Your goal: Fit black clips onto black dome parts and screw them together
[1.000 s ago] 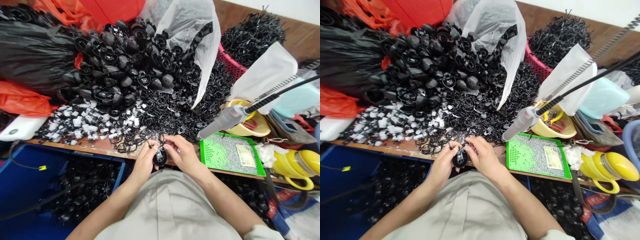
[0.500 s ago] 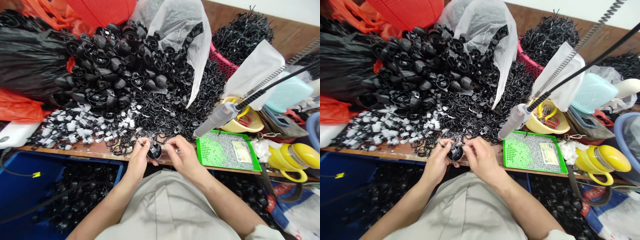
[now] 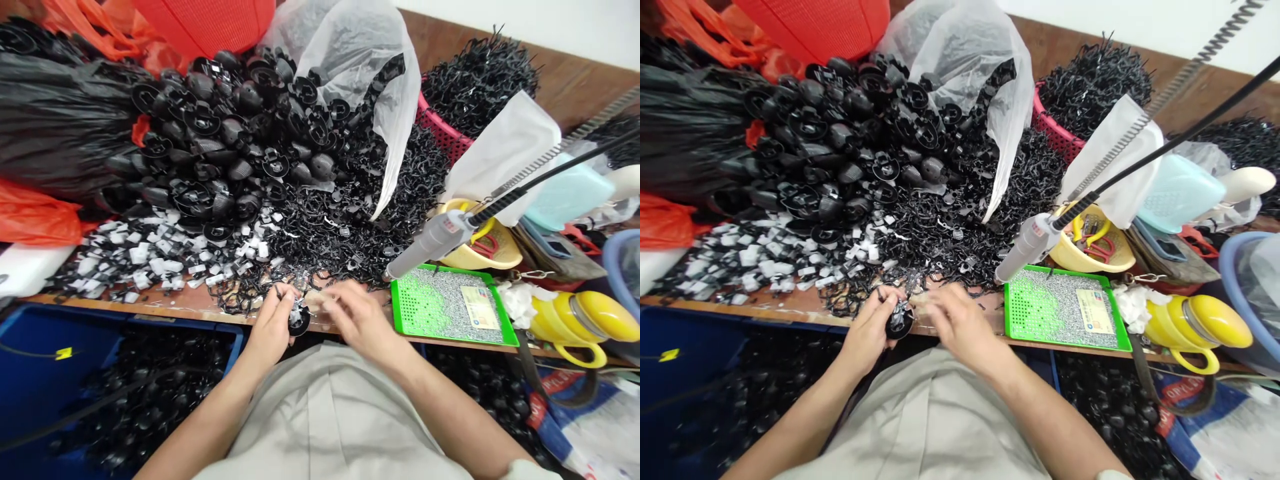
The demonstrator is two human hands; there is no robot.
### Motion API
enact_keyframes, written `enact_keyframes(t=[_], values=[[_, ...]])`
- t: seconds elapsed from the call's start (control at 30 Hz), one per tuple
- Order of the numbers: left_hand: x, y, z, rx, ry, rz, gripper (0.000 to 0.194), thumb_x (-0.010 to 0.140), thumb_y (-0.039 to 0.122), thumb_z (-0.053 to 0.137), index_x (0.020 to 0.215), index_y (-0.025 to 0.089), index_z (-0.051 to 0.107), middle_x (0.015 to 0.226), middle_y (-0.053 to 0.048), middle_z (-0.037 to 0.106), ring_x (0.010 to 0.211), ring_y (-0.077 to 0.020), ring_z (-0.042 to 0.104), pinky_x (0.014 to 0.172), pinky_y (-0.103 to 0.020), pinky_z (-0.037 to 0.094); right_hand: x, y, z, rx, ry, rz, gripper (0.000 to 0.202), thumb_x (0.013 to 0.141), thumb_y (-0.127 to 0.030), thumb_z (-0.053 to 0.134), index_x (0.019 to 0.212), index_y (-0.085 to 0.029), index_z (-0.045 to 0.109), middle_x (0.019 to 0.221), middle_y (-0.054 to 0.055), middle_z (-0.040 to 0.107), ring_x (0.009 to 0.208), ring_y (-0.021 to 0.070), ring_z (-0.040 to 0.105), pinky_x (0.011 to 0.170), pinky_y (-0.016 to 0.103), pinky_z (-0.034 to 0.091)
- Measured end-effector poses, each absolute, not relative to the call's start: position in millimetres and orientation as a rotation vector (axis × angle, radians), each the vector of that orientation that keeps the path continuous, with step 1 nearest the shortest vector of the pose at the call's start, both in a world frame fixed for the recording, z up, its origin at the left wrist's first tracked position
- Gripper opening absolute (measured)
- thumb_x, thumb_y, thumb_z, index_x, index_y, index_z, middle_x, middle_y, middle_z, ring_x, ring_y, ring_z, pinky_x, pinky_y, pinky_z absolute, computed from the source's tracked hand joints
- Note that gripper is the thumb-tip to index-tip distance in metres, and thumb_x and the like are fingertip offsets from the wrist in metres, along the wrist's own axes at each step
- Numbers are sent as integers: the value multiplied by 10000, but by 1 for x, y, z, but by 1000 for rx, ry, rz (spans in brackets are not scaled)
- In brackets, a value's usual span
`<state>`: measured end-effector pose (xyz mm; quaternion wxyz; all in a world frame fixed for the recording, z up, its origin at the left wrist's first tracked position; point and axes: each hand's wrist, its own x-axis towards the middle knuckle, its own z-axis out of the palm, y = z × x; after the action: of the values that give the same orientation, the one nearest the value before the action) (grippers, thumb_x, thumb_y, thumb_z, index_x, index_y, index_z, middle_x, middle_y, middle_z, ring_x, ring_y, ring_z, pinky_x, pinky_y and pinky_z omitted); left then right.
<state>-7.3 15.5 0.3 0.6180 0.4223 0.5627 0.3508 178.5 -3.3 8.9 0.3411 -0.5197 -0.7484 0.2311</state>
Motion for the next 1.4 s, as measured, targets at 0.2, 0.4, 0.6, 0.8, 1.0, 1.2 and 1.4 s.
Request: enact_keyframes(t=[0.2,0.4,0.6,0.8,1.0,1.2,1.4], values=[[-15,14,1,917,1273,791,273,846,492,534,912,229,505,509,87,465,304,-72,412,286,-141,284,204,42,-9,-1968,-1929,200,406,874,-133,485,1274,-190,522,1275,188,485,784,244,655,662,395,545],[-28,8,0,782,1345,847,302,823,511,533,940,235,495,501,79,509,269,-77,398,248,-120,188,202,38,0,-1681,-1821,98,429,881,-71,383,1280,-175,503,1170,153,595,1060,268,606,894,409,516],[-24,8,-2,811,1321,796,334,827,547,515,922,228,488,442,82,490,253,-84,394,241,-117,194,171,14,-3,-1544,-2068,574,298,892,-123,461,1137,-232,592,1061,71,653,958,201,642,847,332,529],[-12,11,0,905,1205,742,366,840,567,513,962,224,476,468,62,542,309,-106,473,266,-137,298,174,20,-15,-1704,-2016,514,410,901,-233,532,1307,-243,482,1257,104,551,1018,228,623,849,380,531],[-23,13,1,805,1262,865,355,822,539,552,953,214,496,530,49,575,335,-102,504,272,-138,297,184,9,-24,-1638,-1981,474,230,879,-226,566,1109,-210,583,1104,98,595,969,230,609,833,384,522],[-29,12,-1,802,1224,865,345,825,525,560,956,213,491,558,45,589,342,-106,511,286,-159,331,188,5,-23,-1470,-1866,614,143,884,-143,521,951,-212,627,926,56,630,844,177,622,763,320,523],[-25,12,7,830,1230,873,316,857,513,528,951,213,490,544,46,570,345,-92,487,285,-139,297,209,8,-15,-1571,-1775,616,118,869,-202,560,914,-212,668,859,45,647,758,175,622,712,320,516]])
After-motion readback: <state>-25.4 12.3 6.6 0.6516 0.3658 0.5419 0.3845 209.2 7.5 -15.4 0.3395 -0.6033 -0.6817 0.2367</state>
